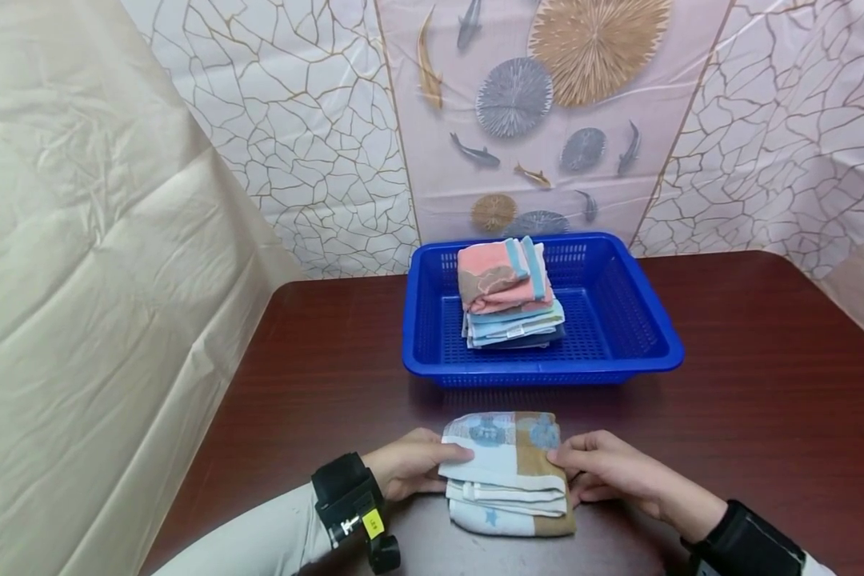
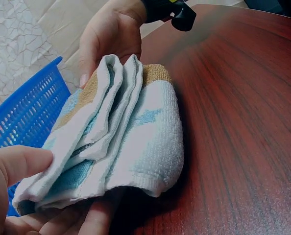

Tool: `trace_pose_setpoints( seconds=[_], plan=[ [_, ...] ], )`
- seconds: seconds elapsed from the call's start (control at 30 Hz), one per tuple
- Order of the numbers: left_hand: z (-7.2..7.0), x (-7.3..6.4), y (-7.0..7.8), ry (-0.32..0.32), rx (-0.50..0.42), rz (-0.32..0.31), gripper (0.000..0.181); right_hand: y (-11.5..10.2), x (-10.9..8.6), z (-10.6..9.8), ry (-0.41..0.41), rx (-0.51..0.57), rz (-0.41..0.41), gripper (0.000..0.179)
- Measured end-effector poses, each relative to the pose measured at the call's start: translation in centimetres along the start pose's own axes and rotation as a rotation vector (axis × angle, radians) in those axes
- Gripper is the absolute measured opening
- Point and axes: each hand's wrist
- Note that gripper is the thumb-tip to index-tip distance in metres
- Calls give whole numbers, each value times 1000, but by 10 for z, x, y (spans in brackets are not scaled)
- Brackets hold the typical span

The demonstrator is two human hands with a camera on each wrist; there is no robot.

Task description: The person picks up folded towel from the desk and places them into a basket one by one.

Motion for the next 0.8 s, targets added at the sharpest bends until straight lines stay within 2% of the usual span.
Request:
trace_pose_setpoints(
  seconds=[0.17,0.33,0.43,0.5,0.57,0.63,0.7,0.8],
  plan=[
    [4,-1,-1,-29,-24,17,33,-1,-1,4,-13,60,-28,23],
    [9,-4,-2,-57,-67,77,37,2,-2,4,-8,129,-15,24],
    [13,-5,-2,-56,-87,115,39,5,0,4,15,154,-6,40],
    [15,-6,-2,-49,-98,134,39,8,2,4,27,165,-16,55],
    [16,-6,-2,-42,-103,141,39,10,3,3,24,176,-36,63],
    [17,-7,-1,-28,-100,138,38,12,4,3,8,187,-51,56],
    [18,-7,-1,-21,-99,131,38,11,3,2,-10,198,-53,42],
    [20,-6,-3,-21,-97,117,36,7,1,3,-8,212,-17,28]
  ],
)
Point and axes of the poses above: each hand's wrist, its own x-axis towards the middle knuckle, its own z-axis out of the palm, y = z × x, and after that the axes turned 10 degrees about y, right-handed
